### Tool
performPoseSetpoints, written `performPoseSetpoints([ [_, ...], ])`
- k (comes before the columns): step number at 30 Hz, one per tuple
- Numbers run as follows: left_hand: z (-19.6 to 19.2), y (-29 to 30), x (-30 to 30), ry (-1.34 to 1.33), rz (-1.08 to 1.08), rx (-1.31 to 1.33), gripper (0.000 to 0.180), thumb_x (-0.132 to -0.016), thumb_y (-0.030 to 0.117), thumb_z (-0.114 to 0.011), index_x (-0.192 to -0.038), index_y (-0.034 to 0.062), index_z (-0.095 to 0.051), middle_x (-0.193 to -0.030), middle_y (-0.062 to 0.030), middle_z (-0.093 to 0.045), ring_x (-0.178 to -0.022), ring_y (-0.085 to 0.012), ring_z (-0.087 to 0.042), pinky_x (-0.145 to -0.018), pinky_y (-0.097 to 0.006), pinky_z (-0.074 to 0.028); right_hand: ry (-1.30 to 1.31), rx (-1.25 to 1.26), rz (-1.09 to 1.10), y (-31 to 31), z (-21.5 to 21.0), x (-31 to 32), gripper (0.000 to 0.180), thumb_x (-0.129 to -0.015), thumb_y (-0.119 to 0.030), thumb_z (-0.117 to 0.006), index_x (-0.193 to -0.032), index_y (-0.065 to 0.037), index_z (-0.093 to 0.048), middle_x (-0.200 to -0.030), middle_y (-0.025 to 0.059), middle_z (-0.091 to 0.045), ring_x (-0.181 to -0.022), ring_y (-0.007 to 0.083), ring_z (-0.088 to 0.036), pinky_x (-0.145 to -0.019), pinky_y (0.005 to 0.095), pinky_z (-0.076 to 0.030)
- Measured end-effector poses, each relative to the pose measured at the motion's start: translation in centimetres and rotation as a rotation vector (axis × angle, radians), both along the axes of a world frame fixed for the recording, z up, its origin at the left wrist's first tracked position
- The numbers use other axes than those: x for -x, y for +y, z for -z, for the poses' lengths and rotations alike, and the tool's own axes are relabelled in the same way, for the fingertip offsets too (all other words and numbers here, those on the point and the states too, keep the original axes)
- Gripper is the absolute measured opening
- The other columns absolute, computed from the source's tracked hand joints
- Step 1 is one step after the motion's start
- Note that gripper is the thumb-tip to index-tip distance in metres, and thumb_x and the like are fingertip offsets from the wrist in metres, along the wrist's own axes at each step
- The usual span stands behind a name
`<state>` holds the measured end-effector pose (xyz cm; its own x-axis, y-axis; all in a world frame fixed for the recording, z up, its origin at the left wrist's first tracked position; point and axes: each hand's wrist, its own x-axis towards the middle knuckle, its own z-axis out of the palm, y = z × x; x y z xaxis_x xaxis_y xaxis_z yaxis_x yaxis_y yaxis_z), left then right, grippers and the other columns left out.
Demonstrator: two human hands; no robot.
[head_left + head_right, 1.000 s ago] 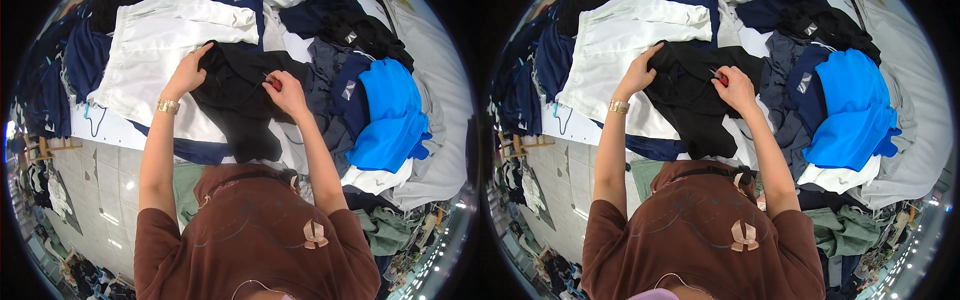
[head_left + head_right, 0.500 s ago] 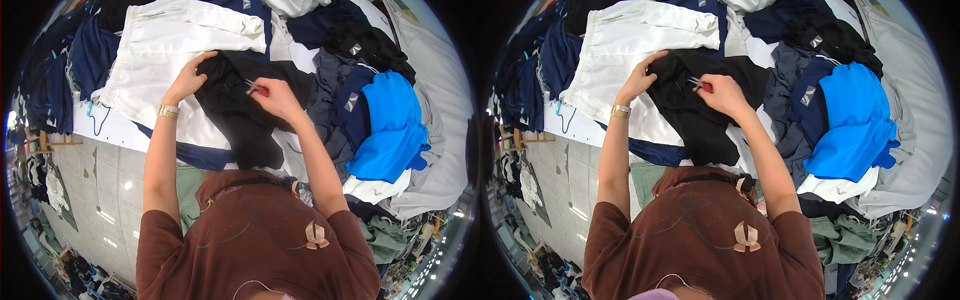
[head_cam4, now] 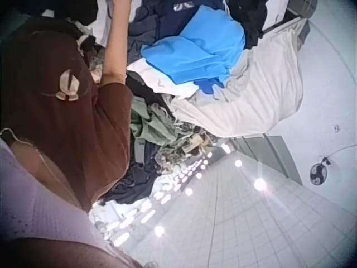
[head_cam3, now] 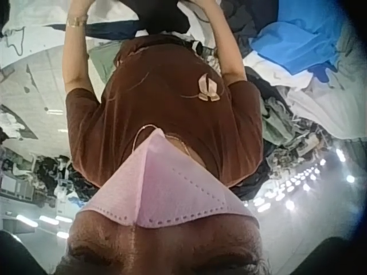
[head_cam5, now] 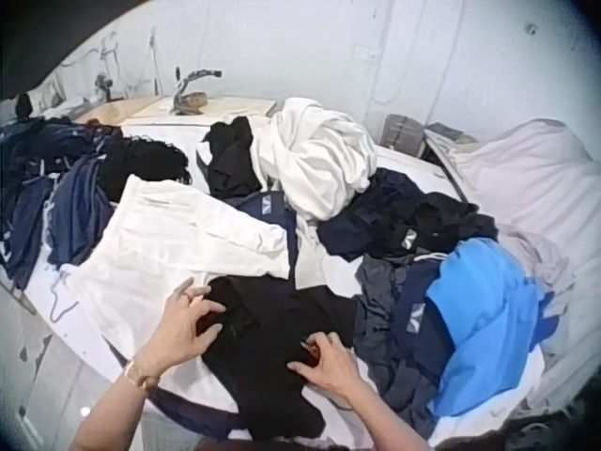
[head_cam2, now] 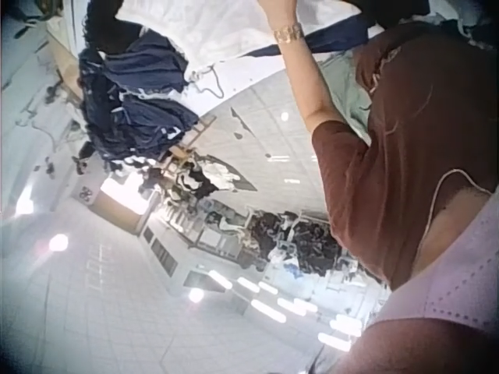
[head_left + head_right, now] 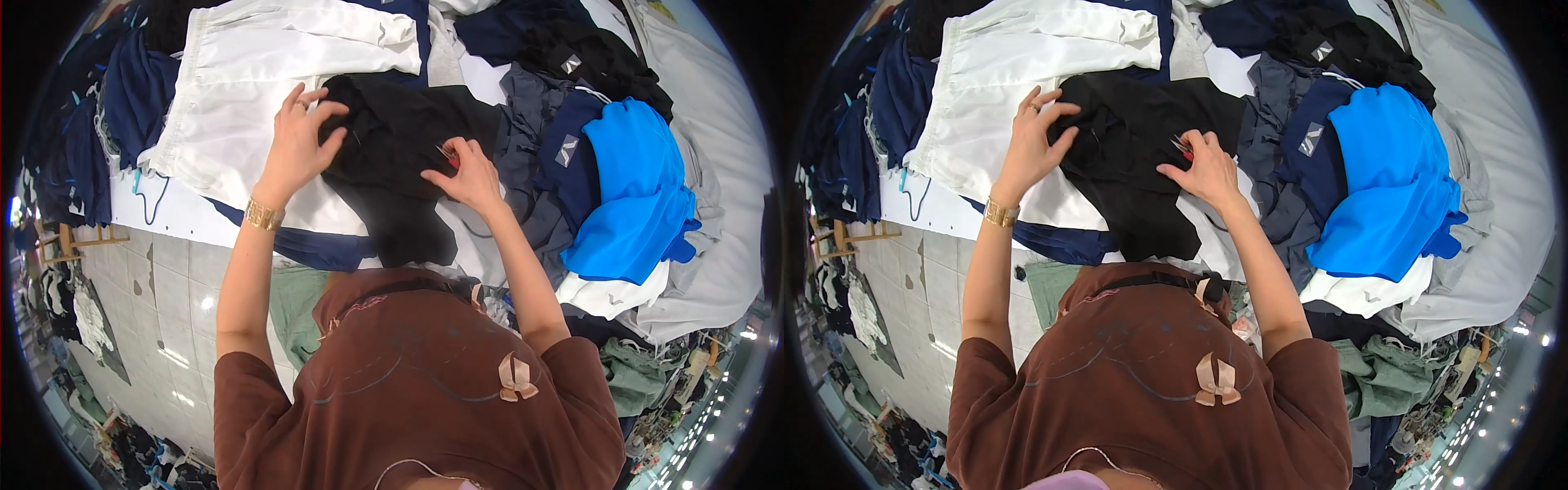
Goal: Manually trimming excess threads from various pairs of athletic shorts using thread nippers in a garment factory.
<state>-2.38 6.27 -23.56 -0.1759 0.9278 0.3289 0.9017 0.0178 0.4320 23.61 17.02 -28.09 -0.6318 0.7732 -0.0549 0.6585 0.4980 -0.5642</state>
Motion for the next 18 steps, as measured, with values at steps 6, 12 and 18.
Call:
performPoseSetpoints([
  [6,1.0,-1.9,-1.1,0.203,0.341,0.166,0.039,-0.067,0.043,-0.073,-0.083,0.0092,-0.065,-0.104,-0.0068,-0.059,-0.125,-0.0285,-0.038,-0.105,-0.061,-0.015,-0.07,-0.034,0.21,1.6,1.4,-1.7,0.026,-0.072,-0.025,-0.07,-0.087,-0.01,-0.057,-0.084,0.0109,-0.055,-0.08,0.0335,-0.06,-0.07,0.0432,-0.048],
  [12,-3.4,0.3,2.7,0.495,0.159,0.296,0.036,-0.077,0.045,-0.063,-0.084,0.0103,-0.063,-0.085,-0.0078,-0.063,-0.11,-0.0254,-0.053,-0.102,-0.065,-0.014,0.569,-0.196,0.349,9.0,-7.2,-0.9,0.02,-0.074,-0.018,-0.067,-0.079,-0.001,-0.056,-0.06,0.0073,-0.054,-0.057,0.0119,-0.052,-0.055,0.0281,-0.042],
  [18,-14.0,2.2,3.8,0.294,0.071,-0.15,0.061,-0.075,0.041,-0.07,-0.12,0.0085,-0.044,-0.069,-0.004,-0.056,-0.07,-0.0214,-0.057,-0.099,-0.045,-0.025,0.766,-0.23,0.328,13.0,-17.3,-1.8,0.027,-0.078,-0.022,-0.062,-0.071,0.0,-0.049,-0.056,-0.001,-0.039,-0.056,0.0066,-0.036,-0.051,0.0238,-0.032],
])
